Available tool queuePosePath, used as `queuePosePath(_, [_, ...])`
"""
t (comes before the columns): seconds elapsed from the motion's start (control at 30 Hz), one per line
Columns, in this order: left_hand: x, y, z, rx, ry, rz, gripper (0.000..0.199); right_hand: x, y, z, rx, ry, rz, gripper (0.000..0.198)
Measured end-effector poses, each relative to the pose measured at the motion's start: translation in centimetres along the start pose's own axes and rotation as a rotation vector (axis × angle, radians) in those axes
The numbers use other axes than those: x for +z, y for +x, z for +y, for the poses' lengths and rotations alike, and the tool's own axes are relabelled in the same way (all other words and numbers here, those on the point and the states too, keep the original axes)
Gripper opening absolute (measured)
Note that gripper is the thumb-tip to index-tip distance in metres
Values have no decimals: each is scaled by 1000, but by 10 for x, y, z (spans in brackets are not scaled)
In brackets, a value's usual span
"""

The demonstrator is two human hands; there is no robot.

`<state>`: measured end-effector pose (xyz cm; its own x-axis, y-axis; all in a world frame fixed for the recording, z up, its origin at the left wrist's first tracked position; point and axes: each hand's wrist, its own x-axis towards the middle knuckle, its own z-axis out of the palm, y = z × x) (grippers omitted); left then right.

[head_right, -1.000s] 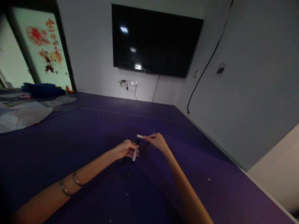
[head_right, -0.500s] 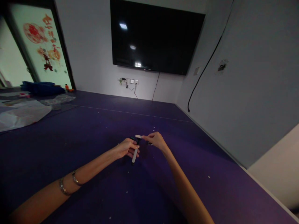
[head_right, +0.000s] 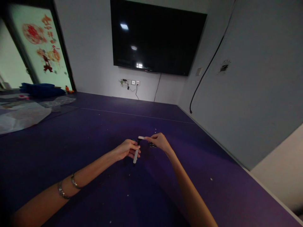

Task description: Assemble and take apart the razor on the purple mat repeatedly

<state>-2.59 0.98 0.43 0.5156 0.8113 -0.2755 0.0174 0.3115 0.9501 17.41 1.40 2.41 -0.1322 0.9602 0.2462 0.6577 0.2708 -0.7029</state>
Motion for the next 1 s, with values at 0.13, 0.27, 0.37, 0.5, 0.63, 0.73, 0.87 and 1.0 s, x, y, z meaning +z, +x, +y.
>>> queuePosePath(0.13, [-3,1,1,-7,8,28,11,2,-1,-4,-9,-64,114,48])
queuePosePath(0.27, [-3,0,3,-1,15,15,10,4,-2,-7,-5,-68,80,47])
queuePosePath(0.37, [-4,0,3,8,12,2,11,4,-1,-4,7,-90,114,46])
queuePosePath(0.5, [-6,2,2,5,-9,17,16,5,0,-2,-21,-77,140,45])
queuePosePath(0.63, [-5,2,1,8,-6,3,13,6,0,-2,-21,-54,104,47])
queuePosePath(0.73, [-4,3,0,17,6,-20,10,6,0,1,-18,-70,183,47])
queuePosePath(0.87, [-4,4,-2,27,-5,-32,11,4,2,7,-49,12,80,49])
queuePosePath(1.0, [-5,4,-3,23,-9,-34,10,4,4,11,-54,35,7,49])
